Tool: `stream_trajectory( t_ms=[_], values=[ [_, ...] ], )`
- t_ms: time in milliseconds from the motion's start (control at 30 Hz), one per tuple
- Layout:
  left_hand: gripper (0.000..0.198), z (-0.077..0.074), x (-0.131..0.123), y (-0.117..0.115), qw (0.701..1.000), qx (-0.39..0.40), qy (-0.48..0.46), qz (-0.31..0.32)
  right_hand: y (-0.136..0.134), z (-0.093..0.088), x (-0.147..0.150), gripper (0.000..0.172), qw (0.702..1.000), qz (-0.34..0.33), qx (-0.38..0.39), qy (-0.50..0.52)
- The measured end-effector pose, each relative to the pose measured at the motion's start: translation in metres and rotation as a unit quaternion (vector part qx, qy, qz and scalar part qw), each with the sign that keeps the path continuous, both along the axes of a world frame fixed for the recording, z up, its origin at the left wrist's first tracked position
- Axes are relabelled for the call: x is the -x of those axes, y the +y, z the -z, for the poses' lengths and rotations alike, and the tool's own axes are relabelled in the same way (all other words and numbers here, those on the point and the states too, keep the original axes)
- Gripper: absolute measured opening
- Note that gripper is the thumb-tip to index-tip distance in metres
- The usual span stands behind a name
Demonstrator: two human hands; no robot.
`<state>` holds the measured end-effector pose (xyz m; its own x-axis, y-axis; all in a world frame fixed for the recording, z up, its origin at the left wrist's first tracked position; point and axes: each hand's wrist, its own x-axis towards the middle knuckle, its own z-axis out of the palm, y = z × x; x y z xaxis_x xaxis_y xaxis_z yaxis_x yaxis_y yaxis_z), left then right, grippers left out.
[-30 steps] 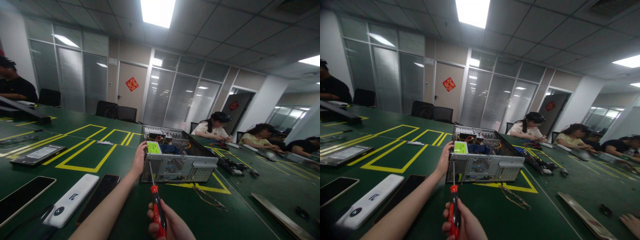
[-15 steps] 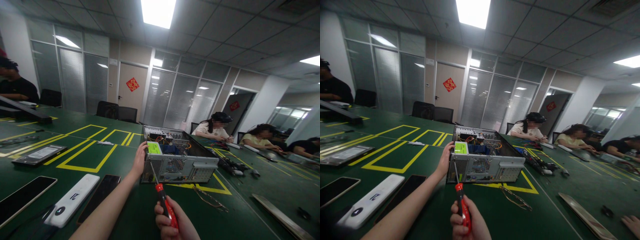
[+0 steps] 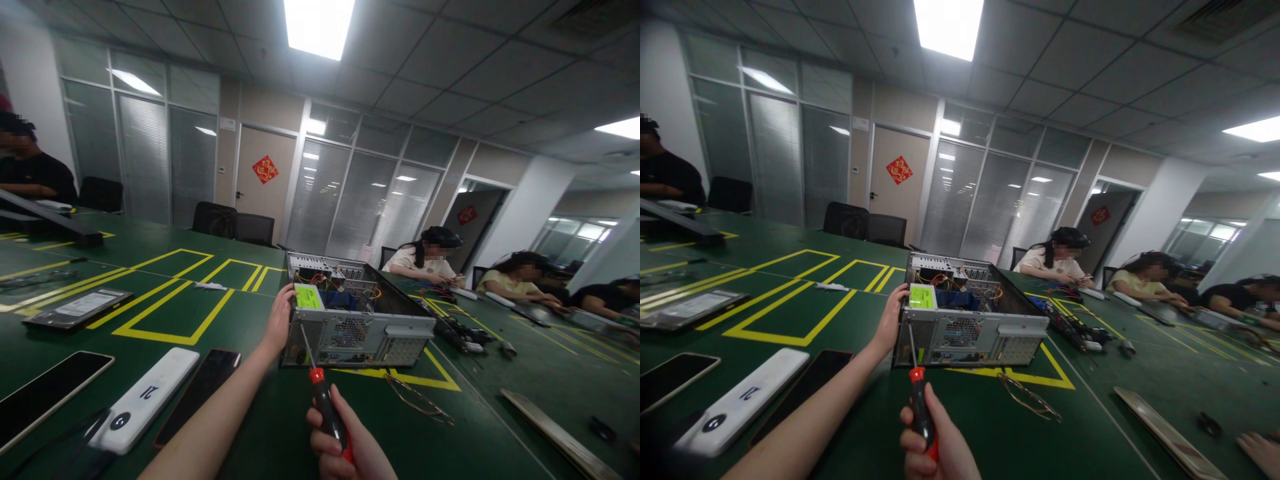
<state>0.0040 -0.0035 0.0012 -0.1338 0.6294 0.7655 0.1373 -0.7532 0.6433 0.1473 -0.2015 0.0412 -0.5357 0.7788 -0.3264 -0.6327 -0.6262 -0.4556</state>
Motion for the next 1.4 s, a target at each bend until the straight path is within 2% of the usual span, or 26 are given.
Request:
stream_trajectory(
  t_ms=[233, 333, 500, 600, 767, 1000, 1200, 1400],
  values=[
    [0.044, -0.002, 0.001, -0.002, 1.000, -0.003, 0.009, -0.005, 0.004, 0.004, -0.004, 0.033, 0.993, -0.019, -0.033, 0.115],
    [0.043, -0.002, 0.001, -0.002, 1.000, -0.001, 0.007, -0.004, 0.006, 0.005, -0.004, 0.030, 0.990, -0.024, -0.048, 0.132],
    [0.044, 0.000, 0.001, -0.001, 1.000, 0.008, 0.001, 0.001, 0.000, 0.006, -0.007, 0.032, 0.993, -0.026, -0.083, 0.078],
    [0.044, 0.000, 0.001, 0.000, 1.000, 0.015, -0.003, 0.002, -0.005, 0.006, -0.011, 0.036, 0.993, 0.023, -0.106, 0.035],
    [0.044, -0.001, 0.002, -0.001, 1.000, 0.010, -0.004, 0.000, -0.008, 0.007, -0.012, 0.039, 0.993, 0.105, -0.058, 0.017],
    [0.044, -0.001, 0.003, -0.002, 1.000, 0.004, -0.001, 0.003, -0.007, 0.016, -0.004, 0.042, 0.995, 0.087, -0.050, 0.008],
    [0.045, 0.001, 0.002, 0.002, 1.000, -0.003, 0.001, -0.006, -0.007, 0.010, -0.004, 0.044, 0.992, 0.121, -0.044, -0.002],
    [0.045, 0.002, 0.002, 0.002, 1.000, 0.003, 0.002, -0.003, -0.005, 0.007, -0.005, 0.043, 0.992, 0.118, -0.034, -0.001]
  ],
)
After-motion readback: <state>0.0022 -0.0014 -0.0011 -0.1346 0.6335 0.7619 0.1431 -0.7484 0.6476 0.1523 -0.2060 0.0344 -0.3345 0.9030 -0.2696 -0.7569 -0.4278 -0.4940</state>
